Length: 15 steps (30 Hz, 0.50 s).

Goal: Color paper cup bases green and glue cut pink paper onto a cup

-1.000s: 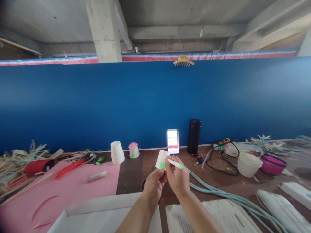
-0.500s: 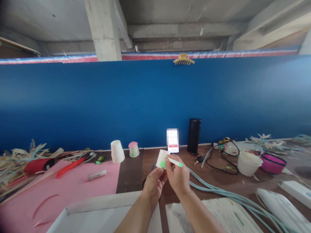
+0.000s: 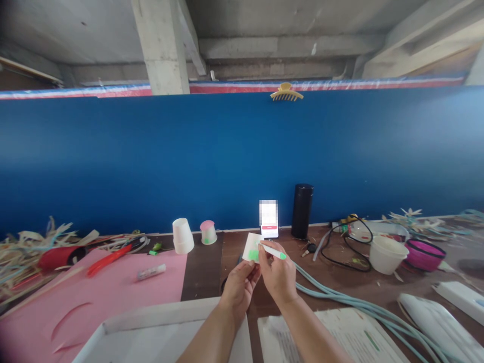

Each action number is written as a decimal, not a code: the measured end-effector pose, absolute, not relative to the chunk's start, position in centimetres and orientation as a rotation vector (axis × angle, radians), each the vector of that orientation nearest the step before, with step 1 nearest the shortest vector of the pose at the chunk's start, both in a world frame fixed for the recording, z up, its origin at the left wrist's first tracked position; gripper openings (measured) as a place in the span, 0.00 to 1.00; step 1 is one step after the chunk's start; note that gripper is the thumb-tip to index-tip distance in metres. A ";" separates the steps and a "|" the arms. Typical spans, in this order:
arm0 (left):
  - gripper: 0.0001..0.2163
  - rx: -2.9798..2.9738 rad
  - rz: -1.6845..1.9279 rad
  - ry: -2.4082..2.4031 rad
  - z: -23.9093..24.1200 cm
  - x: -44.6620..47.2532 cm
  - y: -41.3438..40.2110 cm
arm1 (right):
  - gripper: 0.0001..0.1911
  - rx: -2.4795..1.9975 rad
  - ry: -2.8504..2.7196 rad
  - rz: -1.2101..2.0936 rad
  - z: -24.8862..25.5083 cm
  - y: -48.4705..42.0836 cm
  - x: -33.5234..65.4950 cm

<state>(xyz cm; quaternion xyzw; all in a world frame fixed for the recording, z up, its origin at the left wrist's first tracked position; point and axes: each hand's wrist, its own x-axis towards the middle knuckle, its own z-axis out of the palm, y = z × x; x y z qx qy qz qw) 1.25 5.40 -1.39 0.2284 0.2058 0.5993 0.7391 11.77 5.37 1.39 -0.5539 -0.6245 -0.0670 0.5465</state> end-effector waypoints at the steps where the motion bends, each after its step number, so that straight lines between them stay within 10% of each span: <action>1: 0.06 0.498 1.316 0.455 -1.4 1.3 5.4 | 0.14 -1.313 -1.482 -0.158 1.4 5.4 11.8; 15: 0.05 0.450 1.315 0.455 -1.4 1.2 5.5 | 0.15 -1.316 -1.471 -0.137 1.3 5.4 12.0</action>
